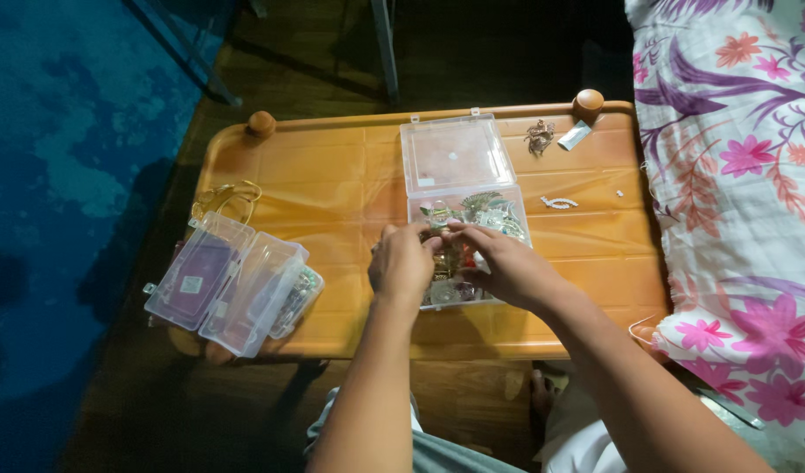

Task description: The person organizes various jewelry items, including earrings, hair clips, and bangles, into clear plastic storage boxes on a wooden table. They pick up items from the table, place them into the boxes, and close the lids. The person also moves a small container of bangles from a nearby bed to the table and places it into a box.

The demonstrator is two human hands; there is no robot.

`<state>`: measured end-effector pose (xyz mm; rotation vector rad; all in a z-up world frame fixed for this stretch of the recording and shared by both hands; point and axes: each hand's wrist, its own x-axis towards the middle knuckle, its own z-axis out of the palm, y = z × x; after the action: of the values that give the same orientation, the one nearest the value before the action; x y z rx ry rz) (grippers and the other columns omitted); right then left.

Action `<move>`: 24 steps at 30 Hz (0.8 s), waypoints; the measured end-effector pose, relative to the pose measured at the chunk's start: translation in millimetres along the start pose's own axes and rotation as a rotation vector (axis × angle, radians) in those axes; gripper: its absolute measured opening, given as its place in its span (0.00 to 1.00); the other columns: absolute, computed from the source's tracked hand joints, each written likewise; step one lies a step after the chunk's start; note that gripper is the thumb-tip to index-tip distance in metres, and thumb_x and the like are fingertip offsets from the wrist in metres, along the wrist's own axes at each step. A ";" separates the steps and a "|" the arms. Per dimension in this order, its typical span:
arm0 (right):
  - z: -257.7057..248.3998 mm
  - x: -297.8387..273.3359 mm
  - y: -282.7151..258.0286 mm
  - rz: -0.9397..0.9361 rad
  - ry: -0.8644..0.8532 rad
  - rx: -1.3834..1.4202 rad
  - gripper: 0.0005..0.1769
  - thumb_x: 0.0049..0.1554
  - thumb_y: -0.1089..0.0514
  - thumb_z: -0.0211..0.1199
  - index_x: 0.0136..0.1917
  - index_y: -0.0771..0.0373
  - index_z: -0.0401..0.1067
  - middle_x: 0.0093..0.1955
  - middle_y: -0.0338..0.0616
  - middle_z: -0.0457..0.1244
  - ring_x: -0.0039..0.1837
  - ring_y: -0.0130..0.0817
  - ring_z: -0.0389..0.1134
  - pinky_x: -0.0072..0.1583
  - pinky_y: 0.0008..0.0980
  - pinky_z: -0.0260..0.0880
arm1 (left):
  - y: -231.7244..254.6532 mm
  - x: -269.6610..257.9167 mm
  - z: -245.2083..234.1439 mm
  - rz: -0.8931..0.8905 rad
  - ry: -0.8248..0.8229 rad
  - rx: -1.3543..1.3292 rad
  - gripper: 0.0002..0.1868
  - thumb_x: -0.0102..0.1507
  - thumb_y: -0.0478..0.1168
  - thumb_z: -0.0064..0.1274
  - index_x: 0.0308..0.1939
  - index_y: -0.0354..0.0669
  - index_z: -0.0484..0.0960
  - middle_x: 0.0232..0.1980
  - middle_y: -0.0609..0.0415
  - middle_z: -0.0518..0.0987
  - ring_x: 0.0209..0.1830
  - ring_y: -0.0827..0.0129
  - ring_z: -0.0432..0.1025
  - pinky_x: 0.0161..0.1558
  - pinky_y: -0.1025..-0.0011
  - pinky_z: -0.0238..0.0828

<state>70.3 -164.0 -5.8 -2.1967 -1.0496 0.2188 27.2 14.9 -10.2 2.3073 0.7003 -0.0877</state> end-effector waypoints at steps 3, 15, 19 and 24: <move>-7.0 0.7 -3.1 0.164 -0.095 0.061 0.38 0.50 0.58 0.71 0.72 0.53 0.62 0.65 0.45 0.64 0.64 0.46 0.68 0.63 0.40 0.70 | -7.0 4.5 8.4 0.078 0.054 -0.073 0.23 0.58 0.52 0.64 0.57 0.61 0.84 0.57 0.48 0.77 0.57 0.51 0.74 0.55 0.55 0.71; -7.1 -2.9 18.0 0.115 -0.052 -0.150 0.38 0.43 0.53 0.75 0.66 0.53 0.68 0.64 0.48 0.63 0.70 0.48 0.59 0.69 0.46 0.60 | 2.9 -3.5 -1.5 0.196 0.101 0.003 0.23 0.49 0.48 0.72 0.48 0.56 0.86 0.62 0.59 0.75 0.64 0.57 0.69 0.59 0.48 0.64; -16.4 -7.2 41.6 0.136 0.058 0.223 0.23 0.55 0.48 0.69 0.63 0.52 0.75 0.70 0.45 0.65 0.71 0.41 0.65 0.69 0.42 0.66 | -24.7 14.7 16.0 0.331 0.122 -0.129 0.24 0.50 0.48 0.72 0.49 0.50 0.85 0.59 0.52 0.78 0.60 0.55 0.72 0.57 0.55 0.70; -17.6 -15.8 93.5 0.481 0.327 0.045 0.29 0.55 0.48 0.69 0.67 0.56 0.71 0.71 0.53 0.61 0.70 0.44 0.65 0.64 0.41 0.70 | -56.2 61.4 53.7 0.333 0.135 -0.512 0.31 0.59 0.49 0.65 0.61 0.39 0.73 0.56 0.45 0.80 0.54 0.62 0.79 0.53 0.65 0.76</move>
<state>125.6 -225.8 -55.0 -2.3137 -0.3280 0.0868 58.0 41.6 -100.5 1.9094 0.3405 0.3635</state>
